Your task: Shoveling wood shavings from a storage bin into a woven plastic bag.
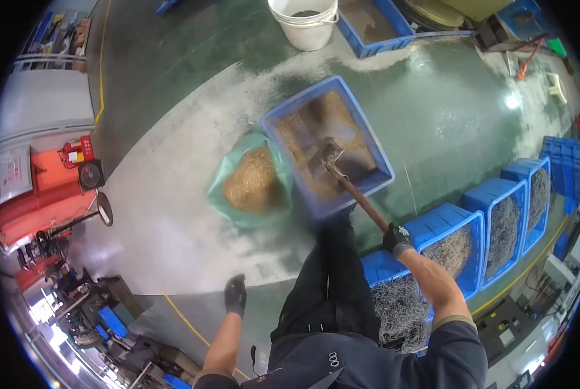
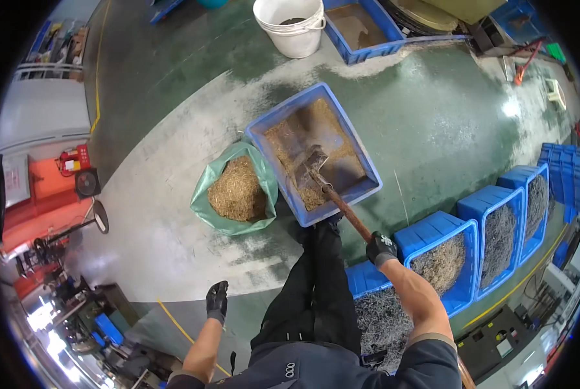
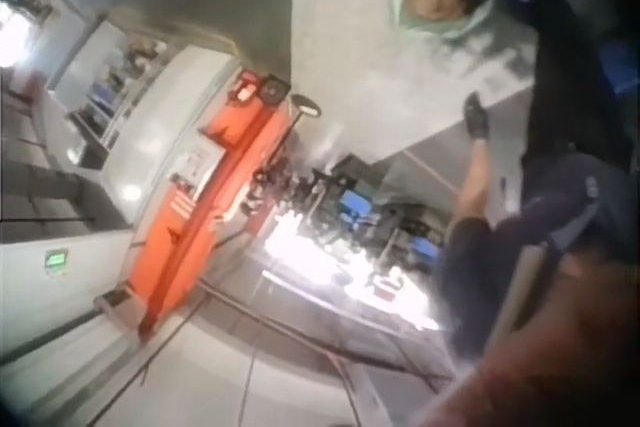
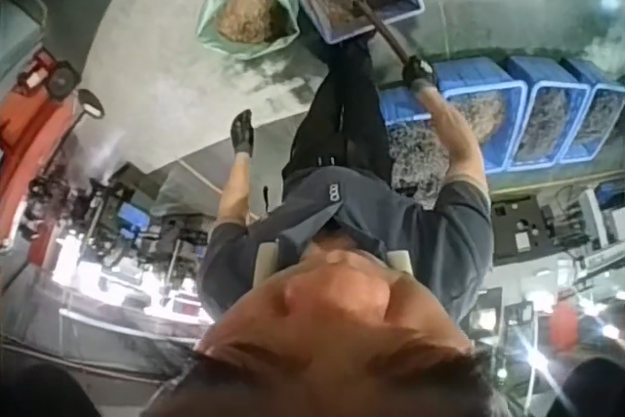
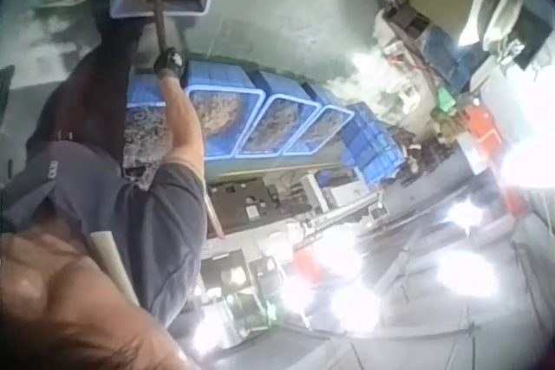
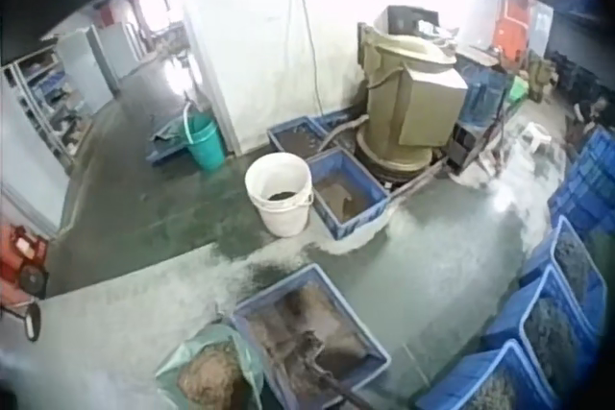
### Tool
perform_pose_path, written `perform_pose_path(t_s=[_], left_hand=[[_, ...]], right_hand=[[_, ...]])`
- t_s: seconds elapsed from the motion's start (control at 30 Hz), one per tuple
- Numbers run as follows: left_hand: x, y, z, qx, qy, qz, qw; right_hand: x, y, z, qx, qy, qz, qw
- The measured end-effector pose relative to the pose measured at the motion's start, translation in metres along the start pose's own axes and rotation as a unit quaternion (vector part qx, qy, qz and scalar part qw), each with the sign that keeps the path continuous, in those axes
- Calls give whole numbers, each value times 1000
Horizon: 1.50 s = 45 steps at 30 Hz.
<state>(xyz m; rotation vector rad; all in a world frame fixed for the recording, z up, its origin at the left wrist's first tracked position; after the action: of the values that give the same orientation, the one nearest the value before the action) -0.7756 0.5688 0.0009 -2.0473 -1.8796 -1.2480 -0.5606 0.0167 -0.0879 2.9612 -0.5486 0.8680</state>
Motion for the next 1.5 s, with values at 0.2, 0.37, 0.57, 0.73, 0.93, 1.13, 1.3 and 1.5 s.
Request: perform_pose_path(t_s=[0.2, 0.37, 0.57, 0.73, 0.93, 1.13, 1.3, 1.5], left_hand=[[7, -54, -8, 8, 47, 75, 996], [-18, 11, -8, -257, -17, 438, 861], [-144, 213, -39, -586, -58, 374, 716], [-253, 416, -114, -701, -54, 209, 680], [-317, 505, -92, -605, -77, 260, 749], [-324, 553, -50, -520, 6, 317, 793], [-301, 613, -77, -359, 90, 178, 912], [-274, 708, -101, -437, 77, 59, 894]], right_hand=[[-8, 0, -6, 5, 38, -35, 999], [54, -12, -17, 23, 12, -84, 996], [197, -33, -119, 115, 79, -262, 955], [278, -93, -166, 180, 147, -335, 913], [355, -117, -194, 328, 139, -371, 857], [401, 50, -190, 709, 301, 14, 637], [378, 254, -117, 248, 229, 324, 884], [291, 447, -58, -99, 110, 115, 982]])
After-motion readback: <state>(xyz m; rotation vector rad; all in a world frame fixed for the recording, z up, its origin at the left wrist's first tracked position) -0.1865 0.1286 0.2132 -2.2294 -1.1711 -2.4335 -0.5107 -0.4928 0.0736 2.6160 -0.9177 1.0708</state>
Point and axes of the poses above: each hand's wrist, its own z-axis towards the middle knuckle, its own x-axis out of the back of the hand, y = z × x, the point moved 1 cm from there along z, towards the middle knuckle, and after that the axes turned 2 degrees about x, right-handed, at the moved point
